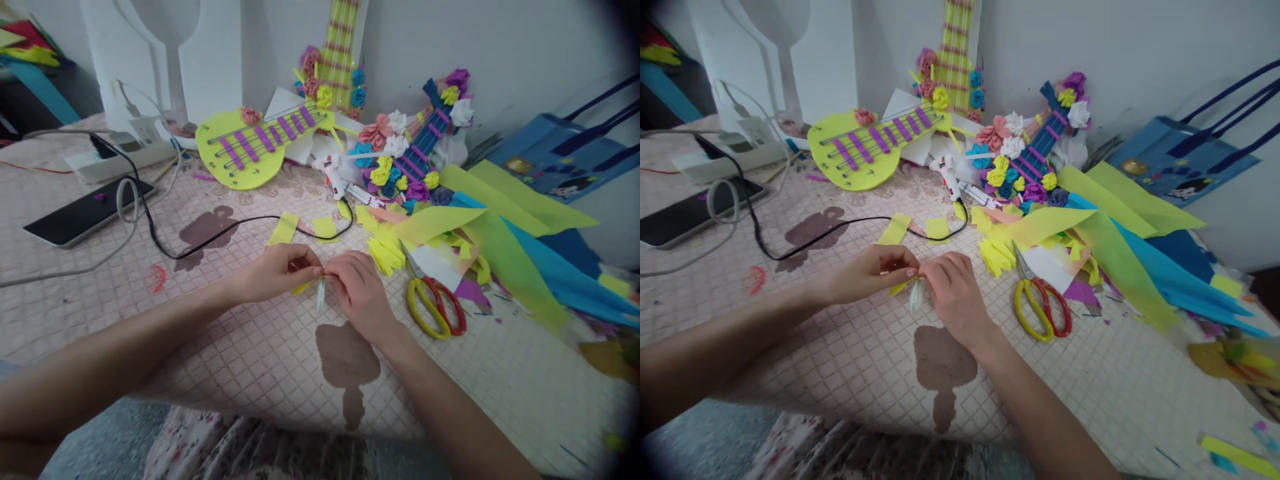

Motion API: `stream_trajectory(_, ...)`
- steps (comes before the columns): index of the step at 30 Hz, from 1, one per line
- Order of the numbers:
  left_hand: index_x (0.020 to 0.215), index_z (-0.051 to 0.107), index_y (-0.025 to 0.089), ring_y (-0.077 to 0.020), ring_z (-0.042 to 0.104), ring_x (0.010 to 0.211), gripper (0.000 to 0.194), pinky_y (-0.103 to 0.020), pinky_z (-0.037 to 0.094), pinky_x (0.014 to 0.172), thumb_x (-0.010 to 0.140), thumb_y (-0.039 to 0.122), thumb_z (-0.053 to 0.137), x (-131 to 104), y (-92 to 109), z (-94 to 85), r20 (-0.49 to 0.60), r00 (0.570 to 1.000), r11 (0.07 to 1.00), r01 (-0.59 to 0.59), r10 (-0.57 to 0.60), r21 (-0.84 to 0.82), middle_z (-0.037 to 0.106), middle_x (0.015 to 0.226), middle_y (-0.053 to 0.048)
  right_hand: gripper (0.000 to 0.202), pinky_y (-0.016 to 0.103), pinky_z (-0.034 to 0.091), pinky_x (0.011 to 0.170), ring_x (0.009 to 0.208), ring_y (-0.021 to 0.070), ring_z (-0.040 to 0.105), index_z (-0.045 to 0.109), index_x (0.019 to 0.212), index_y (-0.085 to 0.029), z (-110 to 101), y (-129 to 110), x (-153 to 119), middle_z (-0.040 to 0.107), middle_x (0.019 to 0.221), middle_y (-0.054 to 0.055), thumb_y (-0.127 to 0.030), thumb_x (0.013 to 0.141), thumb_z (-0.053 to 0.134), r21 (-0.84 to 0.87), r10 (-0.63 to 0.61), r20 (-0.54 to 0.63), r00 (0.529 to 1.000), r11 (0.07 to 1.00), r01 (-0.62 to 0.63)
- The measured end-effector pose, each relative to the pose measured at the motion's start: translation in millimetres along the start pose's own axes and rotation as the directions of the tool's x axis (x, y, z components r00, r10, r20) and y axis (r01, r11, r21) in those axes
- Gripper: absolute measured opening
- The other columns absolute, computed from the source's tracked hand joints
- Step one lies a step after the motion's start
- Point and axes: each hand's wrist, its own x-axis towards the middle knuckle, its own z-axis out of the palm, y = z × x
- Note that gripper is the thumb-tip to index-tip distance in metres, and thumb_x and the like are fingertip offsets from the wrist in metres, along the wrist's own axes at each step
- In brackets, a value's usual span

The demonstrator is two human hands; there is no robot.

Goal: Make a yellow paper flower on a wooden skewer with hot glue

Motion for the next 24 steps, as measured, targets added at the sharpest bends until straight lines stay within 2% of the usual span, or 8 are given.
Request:
stream_trajectory(6,0.085,0.063,0.013,-0.0092,0.055,0.065,0.019,-0.019,0.044,0.060,0.085,0.029,0.052,-2.4,0.7,-1.3,0.018,0.999,0.990,-0.042,0.040,0.138,0.063,0.073,-0.001,0.011,0.036,0.043,0.080,0.085,0.0196,0.052,0.052,0.092,-0.020,1.2,0.8,-1.3,0.061,0.082,0.005,-0.014,0.090,0.043,0.031,0.021,0.040,0.999,0.999,-0.022)
stream_trajectory(11,0.084,0.065,0.014,-0.0086,0.054,0.063,0.018,-0.019,0.041,0.059,0.084,0.025,0.051,-3.2,-0.4,-2.3,0.040,0.995,0.946,-0.101,0.093,0.308,0.064,0.072,0.000,0.011,0.036,0.043,0.077,0.082,0.0191,0.053,0.052,0.092,-0.021,3.1,1.4,-1.4,0.061,0.083,0.004,-0.015,0.090,0.043,0.097,0.067,0.080,0.995,0.992,-0.075)
stream_trajectory(14,0.079,0.065,0.012,-0.0080,0.053,0.059,0.017,-0.018,0.040,0.056,0.082,0.024,0.052,-3.8,-0.8,-0.5,0.040,0.995,0.933,-0.099,0.091,0.346,0.063,0.068,0.000,0.012,0.036,0.044,0.076,0.080,0.0186,0.053,0.052,0.092,-0.022,4.0,0.8,-1.7,0.061,0.082,0.003,-0.016,0.090,0.042,0.123,0.077,0.106,0.991,0.988,-0.090)
stream_trajectory(17,0.076,0.065,0.012,-0.0077,0.051,0.056,0.017,-0.018,0.039,0.054,0.081,0.023,0.053,-3.6,-2.1,2.7,0.007,0.998,0.941,-0.054,0.055,0.333,0.062,0.064,0.000,0.011,0.036,0.045,0.078,0.085,0.0186,0.053,0.052,0.096,-0.022,2.3,-0.6,-1.8,0.061,0.088,0.004,-0.017,0.090,0.044,0.163,0.101,0.094,0.990,0.980,-0.115)
stream_trajectory(20,0.079,0.066,0.012,-0.0087,0.054,0.057,0.017,-0.019,0.041,0.055,0.080,0.023,0.053,-2.0,-4.8,4.2,-0.063,0.998,0.963,0.036,-0.020,0.267,0.064,0.066,-0.001,0.012,0.039,0.043,0.089,0.103,0.0204,0.051,0.052,0.100,-0.021,-3.1,-3.8,-1.3,0.057,0.105,0.008,-0.020,0.088,0.049,0.202,0.128,-0.005,0.992,0.971,-0.124)
stream_trajectory(22,0.080,0.067,0.012,-0.0097,0.057,0.060,0.018,-0.019,0.043,0.056,0.079,0.025,0.054,-0.4,-6.3,3.0,-0.102,0.993,0.976,0.085,-0.066,0.201,0.066,0.068,-0.002,0.010,0.042,0.041,0.094,0.109,0.0218,0.049,0.053,0.096,-0.020,-6.5,-6.5,-1.1,0.054,0.111,0.010,-0.022,0.086,0.052,0.214,0.122,-0.050,0.991,0.971,-0.109)
stream_trajectory(24,0.079,0.066,0.011,-0.0103,0.058,0.061,0.020,-0.019,0.043,0.056,0.079,0.026,0.054,1.4,-6.2,0.6,-0.117,0.988,0.985,0.115,-0.101,0.126,0.066,0.070,-0.003,0.009,0.043,0.040,0.095,0.110,0.0228,0.048,0.053,0.090,-0.020,-7.7,-8.7,-1.5,0.053,0.112,0.010,-0.025,0.084,0.056,0.212,0.096,-0.046,0.994,0.974,-0.085)
